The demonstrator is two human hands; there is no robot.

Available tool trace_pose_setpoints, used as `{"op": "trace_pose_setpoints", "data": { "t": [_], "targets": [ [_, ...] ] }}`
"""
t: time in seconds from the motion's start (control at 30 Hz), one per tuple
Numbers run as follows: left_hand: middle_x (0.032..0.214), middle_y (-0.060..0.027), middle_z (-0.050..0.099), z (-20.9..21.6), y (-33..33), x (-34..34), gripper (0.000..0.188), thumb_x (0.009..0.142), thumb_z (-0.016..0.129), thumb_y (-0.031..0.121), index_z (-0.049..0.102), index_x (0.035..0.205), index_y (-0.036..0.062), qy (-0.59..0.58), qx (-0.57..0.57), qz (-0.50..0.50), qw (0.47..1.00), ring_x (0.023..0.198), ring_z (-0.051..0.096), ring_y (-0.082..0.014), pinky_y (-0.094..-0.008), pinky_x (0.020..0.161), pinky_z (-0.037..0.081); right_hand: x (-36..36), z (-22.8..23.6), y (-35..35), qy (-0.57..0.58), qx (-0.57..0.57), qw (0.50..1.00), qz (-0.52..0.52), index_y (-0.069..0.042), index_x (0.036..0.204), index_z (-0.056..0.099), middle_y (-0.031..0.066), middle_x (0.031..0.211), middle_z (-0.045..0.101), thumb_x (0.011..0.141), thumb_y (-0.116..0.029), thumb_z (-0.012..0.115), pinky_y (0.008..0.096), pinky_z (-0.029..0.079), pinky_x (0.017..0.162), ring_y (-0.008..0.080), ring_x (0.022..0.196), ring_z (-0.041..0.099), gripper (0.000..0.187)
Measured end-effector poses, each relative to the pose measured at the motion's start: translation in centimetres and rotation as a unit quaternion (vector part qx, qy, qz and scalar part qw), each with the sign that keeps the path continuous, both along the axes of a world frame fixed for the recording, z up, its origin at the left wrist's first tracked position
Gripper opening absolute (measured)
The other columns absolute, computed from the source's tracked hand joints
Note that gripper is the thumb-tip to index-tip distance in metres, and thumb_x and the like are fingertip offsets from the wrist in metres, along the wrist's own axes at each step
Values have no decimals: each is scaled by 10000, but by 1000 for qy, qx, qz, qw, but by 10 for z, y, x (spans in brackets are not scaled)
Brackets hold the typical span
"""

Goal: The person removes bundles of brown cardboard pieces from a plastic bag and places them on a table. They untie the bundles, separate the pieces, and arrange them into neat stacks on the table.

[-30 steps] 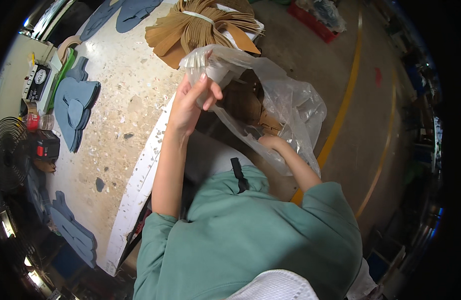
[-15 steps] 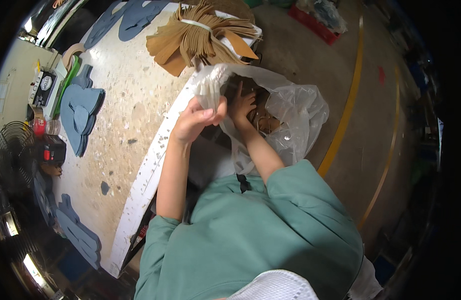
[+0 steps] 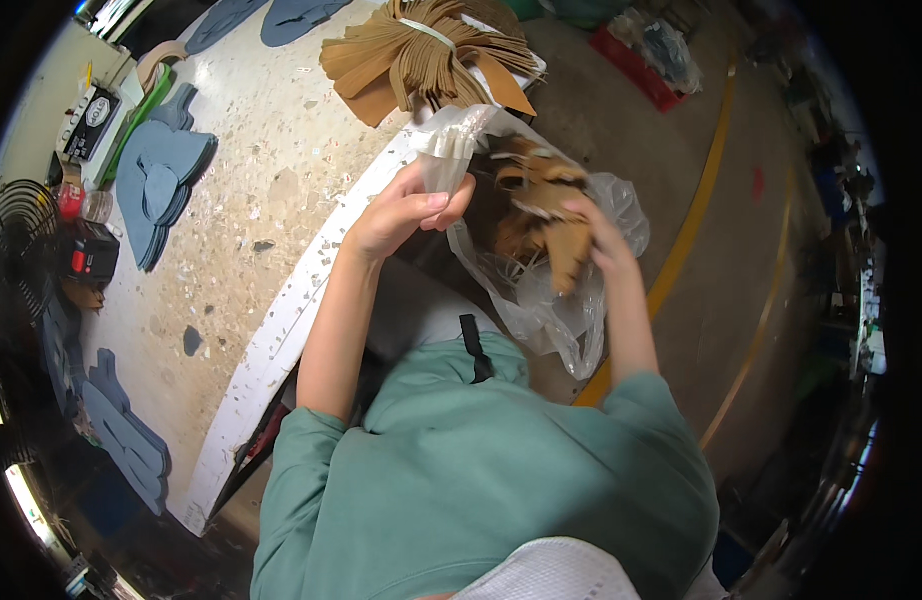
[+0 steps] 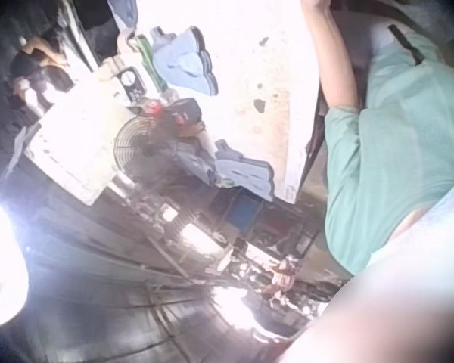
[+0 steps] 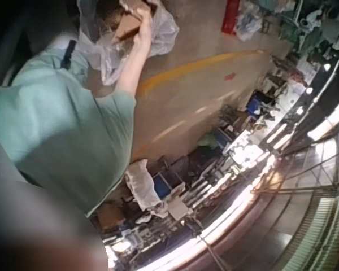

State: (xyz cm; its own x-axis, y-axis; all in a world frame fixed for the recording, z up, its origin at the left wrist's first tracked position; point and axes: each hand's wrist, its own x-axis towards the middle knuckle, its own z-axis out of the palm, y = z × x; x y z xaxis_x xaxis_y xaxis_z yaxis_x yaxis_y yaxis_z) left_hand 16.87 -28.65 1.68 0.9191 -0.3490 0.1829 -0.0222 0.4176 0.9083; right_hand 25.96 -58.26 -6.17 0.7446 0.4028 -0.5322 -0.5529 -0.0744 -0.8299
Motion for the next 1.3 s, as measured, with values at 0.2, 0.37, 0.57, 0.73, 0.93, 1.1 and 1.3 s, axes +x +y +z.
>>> {"op": "trace_pose_setpoints", "data": {
  "t": [0.2,0.37,0.57,0.73,0.93,1.1,1.3],
  "targets": [
    [661,37,389,2,-3,4,667,780,627,548,480,1147,11,6,-31,3,999,554,330,-51,-203,525,276,-69,128,-61,87,362,927,40,24,1260,505,161,1177,602,762,-270,626,377,510,894,243,1043,610,591],
    [678,43,387,-1,-3,1,442,852,604,423,478,1057,52,4,-74,9,997,573,318,-39,-202,522,276,-49,206,-44,-120,345,930,-37,15,1237,534,145,1125,625,759,-299,643,366,508,894,237,1037,611,583],
    [712,19,394,-8,2,0,655,785,628,474,437,1235,37,26,-70,14,997,618,340,-71,-222,559,288,31,244,62,-437,34,897,-55,3,1229,563,133,1100,641,740,-393,676,351,482,911,229,1036,604,639],
    [705,15,396,-11,6,-1,665,800,615,452,398,1274,39,18,-80,10,997,610,342,-74,-220,553,285,75,189,212,-551,-331,764,58,-48,1373,436,268,1240,560,608,-709,678,426,452,968,356,1161,561,1039],
    [727,8,397,-10,4,-4,871,807,603,434,207,1484,56,32,-86,39,995,600,352,-83,-210,553,292,70,157,247,-573,-378,717,119,-75,1370,428,293,1165,596,636,-763,618,487,468,932,420,1108,582,1023],
    [729,10,386,-5,3,-6,824,803,602,434,268,1448,46,32,-78,41,996,589,347,-66,-187,548,285,40,161,153,-734,-123,666,-48,-31,916,657,88,814,672,813,-307,727,343,515,670,189,765,663,303],
    [677,46,376,10,-6,-4,662,805,614,481,452,1229,-1,9,-20,2,1000,556,309,-17,-170,522,253,-9,30,35,-266,-7,945,192,-22,1048,631,80,1012,671,939,-173,567,265,501,756,167,937,654,197]
  ]
}}
